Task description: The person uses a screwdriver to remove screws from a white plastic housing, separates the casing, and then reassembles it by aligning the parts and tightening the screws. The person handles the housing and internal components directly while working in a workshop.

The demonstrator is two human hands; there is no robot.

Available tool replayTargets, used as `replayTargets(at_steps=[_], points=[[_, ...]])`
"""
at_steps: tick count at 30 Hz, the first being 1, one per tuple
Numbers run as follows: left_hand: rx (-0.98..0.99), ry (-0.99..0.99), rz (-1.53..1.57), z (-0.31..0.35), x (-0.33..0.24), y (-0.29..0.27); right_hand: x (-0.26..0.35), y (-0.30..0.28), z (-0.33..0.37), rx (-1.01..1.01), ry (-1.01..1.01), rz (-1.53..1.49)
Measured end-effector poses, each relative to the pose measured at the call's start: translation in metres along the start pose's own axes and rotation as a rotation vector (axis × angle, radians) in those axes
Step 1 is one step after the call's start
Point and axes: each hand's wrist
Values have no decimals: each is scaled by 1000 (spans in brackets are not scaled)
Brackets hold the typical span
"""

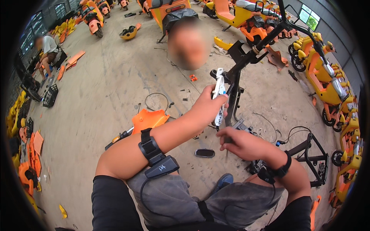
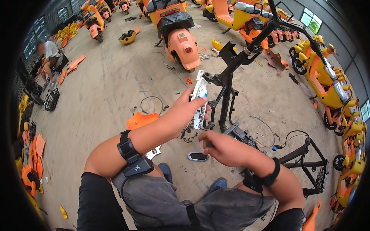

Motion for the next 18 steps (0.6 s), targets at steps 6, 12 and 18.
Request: replayTargets(at_steps=[6,12,18], points=[[240,-76,293,15,-11,8,16,-25,57,-634,-124,-402],[283,-128,300,14,-10,9,7,-44,50,-1120,-390,-470],[239,-129,169,16,-9,23,3,-39,43,-1134,-626,-386]])
Point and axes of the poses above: each hand's wrist, its own z-axis away from the middle knuckle, its own y-axis out of the palm, x = y × z, and after that the axes turned 2 degrees about x, right-handed
